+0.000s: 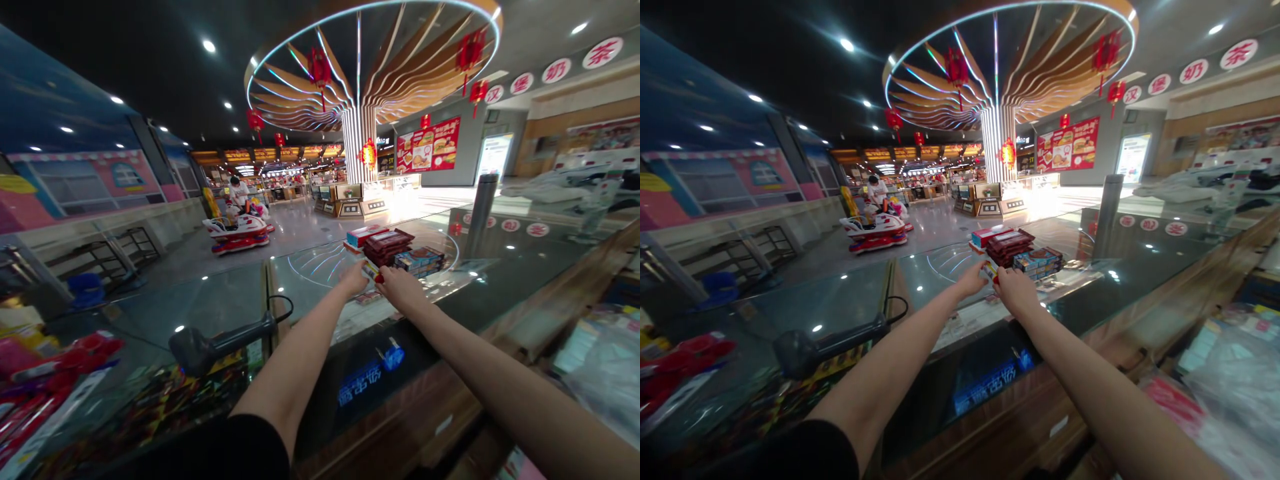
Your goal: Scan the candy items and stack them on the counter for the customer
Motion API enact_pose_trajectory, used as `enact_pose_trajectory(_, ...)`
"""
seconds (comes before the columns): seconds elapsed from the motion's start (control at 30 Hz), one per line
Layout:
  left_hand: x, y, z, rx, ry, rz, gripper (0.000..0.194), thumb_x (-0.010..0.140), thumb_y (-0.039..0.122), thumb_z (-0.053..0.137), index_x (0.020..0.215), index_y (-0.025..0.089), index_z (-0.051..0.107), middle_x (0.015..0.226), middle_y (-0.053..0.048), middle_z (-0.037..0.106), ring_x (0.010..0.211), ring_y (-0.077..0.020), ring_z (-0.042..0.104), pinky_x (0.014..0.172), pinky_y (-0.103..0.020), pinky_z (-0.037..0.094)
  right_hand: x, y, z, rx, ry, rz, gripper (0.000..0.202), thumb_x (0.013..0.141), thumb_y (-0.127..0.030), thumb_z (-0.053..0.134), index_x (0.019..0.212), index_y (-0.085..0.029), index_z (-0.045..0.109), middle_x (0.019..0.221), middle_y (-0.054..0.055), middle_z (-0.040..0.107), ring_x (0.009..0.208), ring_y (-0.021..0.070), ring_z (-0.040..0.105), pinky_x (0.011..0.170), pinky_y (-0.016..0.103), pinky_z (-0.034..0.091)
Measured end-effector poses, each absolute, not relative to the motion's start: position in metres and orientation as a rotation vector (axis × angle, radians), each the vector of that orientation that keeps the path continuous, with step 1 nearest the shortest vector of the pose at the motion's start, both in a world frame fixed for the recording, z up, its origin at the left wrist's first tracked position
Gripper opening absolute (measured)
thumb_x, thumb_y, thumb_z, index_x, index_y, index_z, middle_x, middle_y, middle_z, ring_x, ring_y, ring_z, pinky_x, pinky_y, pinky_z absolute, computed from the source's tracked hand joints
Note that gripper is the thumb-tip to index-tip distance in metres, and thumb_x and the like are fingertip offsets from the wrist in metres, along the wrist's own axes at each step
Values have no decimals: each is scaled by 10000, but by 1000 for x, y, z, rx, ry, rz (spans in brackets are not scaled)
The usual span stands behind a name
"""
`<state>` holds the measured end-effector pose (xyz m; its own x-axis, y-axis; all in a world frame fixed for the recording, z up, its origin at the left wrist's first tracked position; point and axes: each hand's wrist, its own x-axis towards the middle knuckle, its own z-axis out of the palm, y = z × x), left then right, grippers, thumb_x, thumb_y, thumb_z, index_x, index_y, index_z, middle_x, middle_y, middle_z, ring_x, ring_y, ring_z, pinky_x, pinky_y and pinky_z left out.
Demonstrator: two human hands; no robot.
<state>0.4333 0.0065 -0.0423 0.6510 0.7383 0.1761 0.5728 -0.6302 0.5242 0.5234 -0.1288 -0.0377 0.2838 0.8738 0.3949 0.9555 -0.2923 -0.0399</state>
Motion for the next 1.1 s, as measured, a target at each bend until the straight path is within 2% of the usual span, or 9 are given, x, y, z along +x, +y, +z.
enact_pose_trajectory(0.1,433,3,-41,2443,987,602,730,740,124,656,1426,175,412,1456,-168,486,1344,-292,459,1089,-419,373,522,-135,-35,-2237,-1696,-491,240,963,-263,492,1174,-173,561,1113,128,660,1057,247,613,854,310,445)
enact_pose_trajectory(0.23,427,-5,-41,2357,1044,670,547,774,86,592,1310,157,506,1323,-143,601,1249,-243,543,1046,-366,413,521,-145,-30,-2190,-1797,-468,269,970,-213,435,1185,-182,594,1119,129,637,1076,238,595,870,298,440)
enact_pose_trajectory(0.33,422,-14,-40,2358,1110,563,419,805,87,539,1210,186,569,1239,-104,661,1164,-244,597,1023,-404,424,521,-147,-30,-2174,-1898,-347,281,962,-217,443,1182,-195,617,1124,116,641,1060,228,605,856,293,445)
enact_pose_trajectory(0.5,422,-26,-35,2435,1144,464,460,818,99,524,1255,235,568,1319,-70,639,1295,-268,514,1124,-478,305,524,-139,-35,-2188,-1928,-323,356,938,-202,451,1259,-167,600,1233,133,627,1137,256,578,891,324,447)
enact_pose_trajectory(0.6,427,-26,-33,2466,1164,422,500,815,116,537,1299,238,555,1357,-91,615,1342,-298,468,1146,-533,248,527,-133,-35,-2213,-1941,-307,373,943,-218,446,1280,-162,595,1285,144,609,1152,263,572,902,336,446)
enact_pose_trajectory(0.83,437,-20,-39,2449,1153,458,555,779,118,580,1310,279,569,1362,-111,607,1349,-359,438,1128,-614,212,529,-126,-39,-2210,-1933,-346,375,961,-276,436,1277,-185,617,1287,127,620,1167,277,540,929,370,431)
enact_pose_trajectory(1.1,437,-20,-42,2452,1111,522,526,780,145,609,1297,231,564,1377,-171,570,1316,-382,464,1102,-610,240,527,-129,-44,-2224,-1909,-383,376,987,-299,385,1264,-222,627,1283,111,635,1164,284,522,912,395,421)
